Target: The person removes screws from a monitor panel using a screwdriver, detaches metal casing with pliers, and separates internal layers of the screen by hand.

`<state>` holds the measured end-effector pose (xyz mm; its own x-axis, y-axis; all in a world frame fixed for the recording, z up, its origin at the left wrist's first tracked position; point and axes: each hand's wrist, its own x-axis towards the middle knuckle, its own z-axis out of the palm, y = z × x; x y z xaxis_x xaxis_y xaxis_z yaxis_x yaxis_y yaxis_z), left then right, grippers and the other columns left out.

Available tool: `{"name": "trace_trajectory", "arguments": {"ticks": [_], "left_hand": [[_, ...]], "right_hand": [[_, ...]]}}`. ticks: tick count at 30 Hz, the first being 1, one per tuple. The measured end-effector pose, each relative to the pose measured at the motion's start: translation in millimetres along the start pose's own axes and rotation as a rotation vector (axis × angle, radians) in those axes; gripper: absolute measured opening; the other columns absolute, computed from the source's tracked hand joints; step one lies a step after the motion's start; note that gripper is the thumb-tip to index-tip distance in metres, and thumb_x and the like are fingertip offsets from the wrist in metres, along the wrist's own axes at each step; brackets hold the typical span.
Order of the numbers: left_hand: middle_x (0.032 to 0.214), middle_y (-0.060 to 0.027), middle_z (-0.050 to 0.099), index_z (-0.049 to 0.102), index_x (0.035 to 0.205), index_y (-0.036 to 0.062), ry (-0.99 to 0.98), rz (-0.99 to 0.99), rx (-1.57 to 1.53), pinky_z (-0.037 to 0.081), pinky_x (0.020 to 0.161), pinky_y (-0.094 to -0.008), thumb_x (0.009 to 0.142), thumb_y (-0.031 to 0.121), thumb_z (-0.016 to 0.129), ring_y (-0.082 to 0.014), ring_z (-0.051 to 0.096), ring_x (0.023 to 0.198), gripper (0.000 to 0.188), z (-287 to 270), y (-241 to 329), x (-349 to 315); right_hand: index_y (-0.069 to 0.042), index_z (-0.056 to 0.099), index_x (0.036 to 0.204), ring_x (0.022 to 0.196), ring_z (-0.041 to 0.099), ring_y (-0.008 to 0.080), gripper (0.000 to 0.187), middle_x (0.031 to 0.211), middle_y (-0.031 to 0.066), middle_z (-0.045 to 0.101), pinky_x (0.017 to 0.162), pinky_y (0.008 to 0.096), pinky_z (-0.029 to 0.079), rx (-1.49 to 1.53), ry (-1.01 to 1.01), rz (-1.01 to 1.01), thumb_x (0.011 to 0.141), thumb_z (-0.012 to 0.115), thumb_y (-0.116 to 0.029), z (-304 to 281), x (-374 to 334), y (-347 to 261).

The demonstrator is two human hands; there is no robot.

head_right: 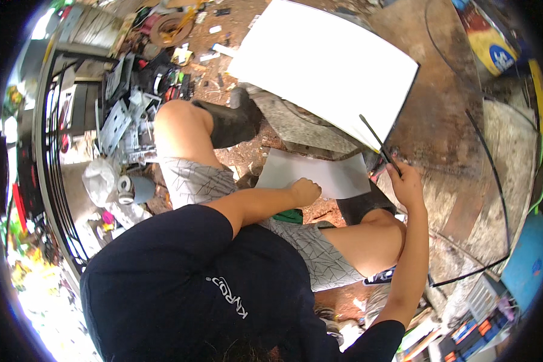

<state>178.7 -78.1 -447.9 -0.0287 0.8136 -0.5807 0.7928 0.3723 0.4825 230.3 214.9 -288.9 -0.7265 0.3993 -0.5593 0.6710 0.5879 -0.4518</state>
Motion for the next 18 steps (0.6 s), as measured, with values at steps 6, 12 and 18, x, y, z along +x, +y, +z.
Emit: {"name": "trace_trajectory", "arguments": {"ticks": [6,12,18], "left_hand": [[0.091,-0.0128,0.071,0.07,0.094,0.0075,0.455,0.047,0.021,0.056,0.07,-0.0442,0.083,0.018,0.057,-0.0307,0.071,0.088,0.02,-97.2,-17.9,-82.0],[0.081,-0.0148,0.069,0.069,0.094,0.0109,1.092,0.058,-0.342,0.053,0.065,-0.0468,0.085,0.017,0.059,-0.0359,0.067,0.076,0.015,-213.9,-25.7,-227.6],[0.087,-0.0073,0.071,0.065,0.101,0.0044,2.104,0.253,-0.979,0.055,0.059,-0.0325,0.1,0.023,0.057,-0.0172,0.068,0.07,0.02,-299.4,-110.7,-457.5]], "right_hand": [[0.001,0.068,0.094,0.055,0.058,0.0223,0.032,0.059,0.0114,0.057,0.056,0.0378,0.045,-0.048,0.097,-0.25,0.095,0.061,-0.031,-1.3,1.5,6.7],[0.001,0.061,0.076,0.053,0.054,0.0178,0.039,0.061,0.0091,0.056,0.053,0.0363,0.043,-0.067,0.088,-0.312,0.096,0.059,-0.032,-11.2,6.3,13.3],[0.004,0.057,0.069,0.05,0.056,0.0229,0.036,0.057,0.0138,0.057,0.053,0.0408,0.044,-0.269,0.096,-0.29,0.093,0.064,-0.022,-23.0,0.7,-10.5]]}}
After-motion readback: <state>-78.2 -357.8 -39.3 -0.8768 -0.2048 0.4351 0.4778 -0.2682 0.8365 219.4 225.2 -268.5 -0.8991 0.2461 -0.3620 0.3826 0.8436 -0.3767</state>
